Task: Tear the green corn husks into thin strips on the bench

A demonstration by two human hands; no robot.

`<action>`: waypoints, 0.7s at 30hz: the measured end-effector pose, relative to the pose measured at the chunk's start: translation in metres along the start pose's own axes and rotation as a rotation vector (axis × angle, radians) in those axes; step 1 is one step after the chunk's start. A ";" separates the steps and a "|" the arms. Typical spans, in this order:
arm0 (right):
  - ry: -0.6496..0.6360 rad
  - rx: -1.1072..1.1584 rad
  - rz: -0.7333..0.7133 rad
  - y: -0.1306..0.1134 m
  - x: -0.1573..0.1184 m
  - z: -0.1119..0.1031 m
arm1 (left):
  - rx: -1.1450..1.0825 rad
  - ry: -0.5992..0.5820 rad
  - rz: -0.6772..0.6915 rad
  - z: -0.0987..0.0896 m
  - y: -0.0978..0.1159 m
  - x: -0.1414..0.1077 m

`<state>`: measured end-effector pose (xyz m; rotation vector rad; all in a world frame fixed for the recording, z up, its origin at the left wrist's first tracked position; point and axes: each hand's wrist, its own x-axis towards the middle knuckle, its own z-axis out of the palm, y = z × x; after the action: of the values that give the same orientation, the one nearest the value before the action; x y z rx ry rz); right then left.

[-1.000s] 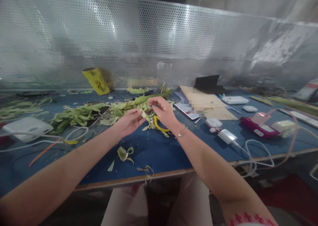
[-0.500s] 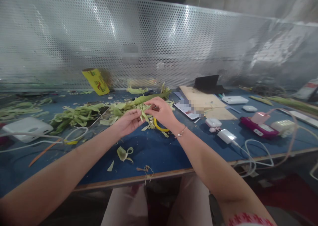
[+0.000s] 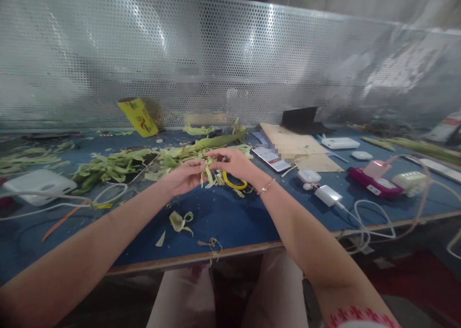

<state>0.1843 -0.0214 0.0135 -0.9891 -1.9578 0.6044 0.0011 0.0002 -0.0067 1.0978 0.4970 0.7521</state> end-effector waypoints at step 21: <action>0.122 -0.022 -0.146 0.005 0.000 0.005 | -0.022 0.122 0.031 0.004 -0.001 0.001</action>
<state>0.1816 -0.0186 0.0077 -0.8669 -1.9126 0.4311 0.0048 -0.0015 -0.0059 1.0455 0.5745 0.8531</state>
